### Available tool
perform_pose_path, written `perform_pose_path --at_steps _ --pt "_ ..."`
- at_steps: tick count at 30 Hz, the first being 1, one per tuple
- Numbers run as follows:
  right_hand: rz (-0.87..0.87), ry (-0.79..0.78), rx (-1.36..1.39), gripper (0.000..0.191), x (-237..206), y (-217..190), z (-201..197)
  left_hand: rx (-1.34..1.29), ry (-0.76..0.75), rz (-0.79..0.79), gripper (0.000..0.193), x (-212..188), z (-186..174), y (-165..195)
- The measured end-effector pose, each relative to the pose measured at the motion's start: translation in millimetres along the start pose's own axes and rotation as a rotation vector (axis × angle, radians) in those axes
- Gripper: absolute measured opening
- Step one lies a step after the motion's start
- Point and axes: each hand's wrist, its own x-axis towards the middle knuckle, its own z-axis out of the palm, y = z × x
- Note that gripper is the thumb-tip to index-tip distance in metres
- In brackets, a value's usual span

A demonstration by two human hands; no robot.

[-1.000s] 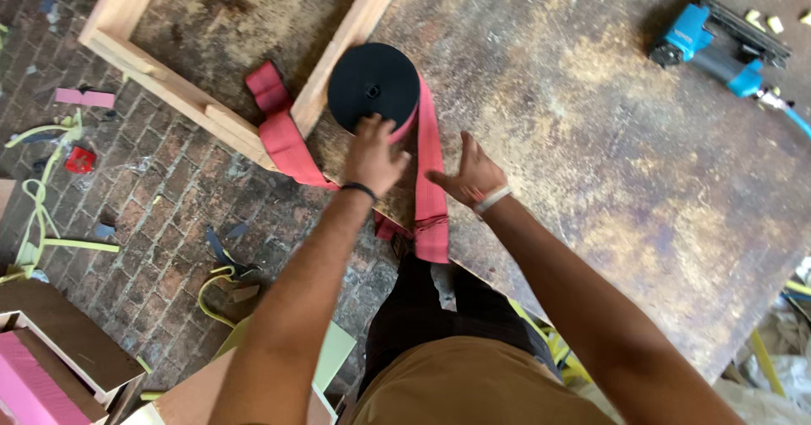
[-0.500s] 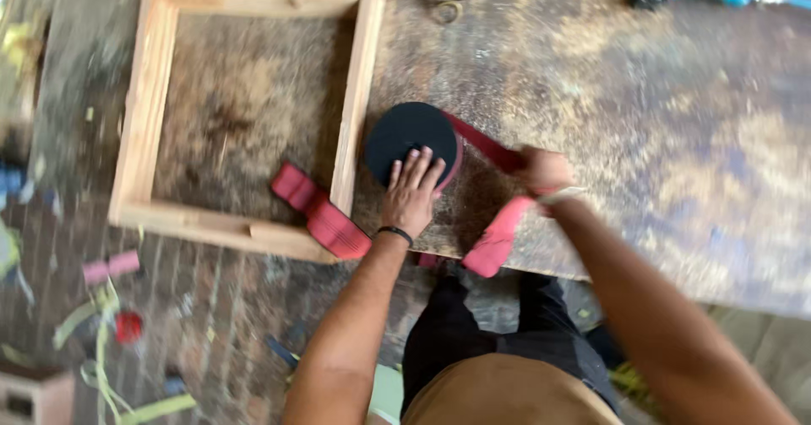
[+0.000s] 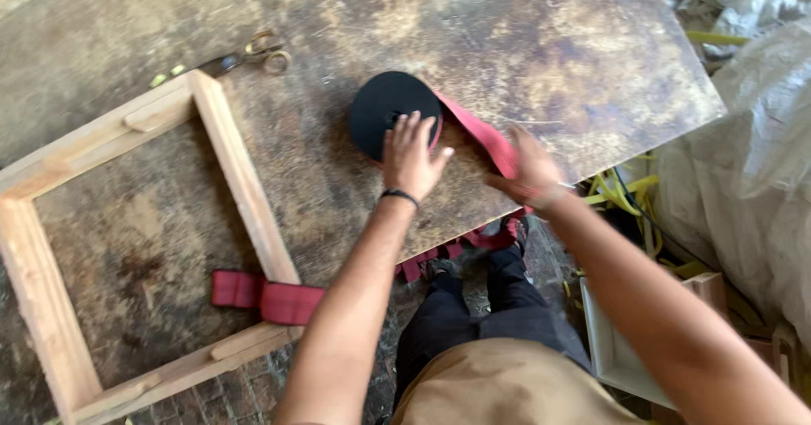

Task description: The person unrolls red elastic webbing from a roll on a workbench, pulls out a length, and cuts it with scissors. They lay the webbing strips across a square wooden frame, pull them taut, and staple them in place using a pneumatic nail gun, adding strips one at a time.

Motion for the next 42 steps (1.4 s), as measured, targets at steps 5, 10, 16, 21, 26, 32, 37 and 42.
perform_pose_path --at_steps 5,10,16,21,26,32,37,42 --pt "0.201 -0.137 -0.304 0.054 64.4 -33.2 23.2 0.292 -0.127 0.018 0.062 1.8 51.5 -5.5" --pt "0.27 -0.213 -0.302 0.029 7.8 47.1 -13.1 0.117 0.052 -0.074 0.013 -54.6 -3.7 -83.3" --pt "0.393 -0.497 -0.348 0.05 -66.4 67.8 -70.1 0.127 0.52 -0.435 0.026 -64.5 -74.8 -115.4" --pt "0.022 -0.135 -0.152 0.117 4.8 -25.0 2.4 -0.009 0.041 -0.045 0.056 -50.5 31.0 -6.0" --pt "0.164 -0.176 -0.187 0.032 42.6 5.0 32.1 0.228 -0.137 0.058 0.058 -50.1 45.6 -8.1" --pt "0.505 -0.433 -0.431 0.029 -25.3 93.7 -89.5 0.222 0.5 -0.57 0.048 -90.1 -100.5 -114.1" --pt "0.172 -0.281 -0.265 0.095 -2.5 33.7 -47.0 -0.152 0.18 -0.44 0.038 -69.5 -52.4 -69.9" --pt "0.102 -0.22 -0.173 0.066 60.6 -29.1 28.2 0.19 -0.184 -0.09 0.082 -40.8 55.2 -12.7"
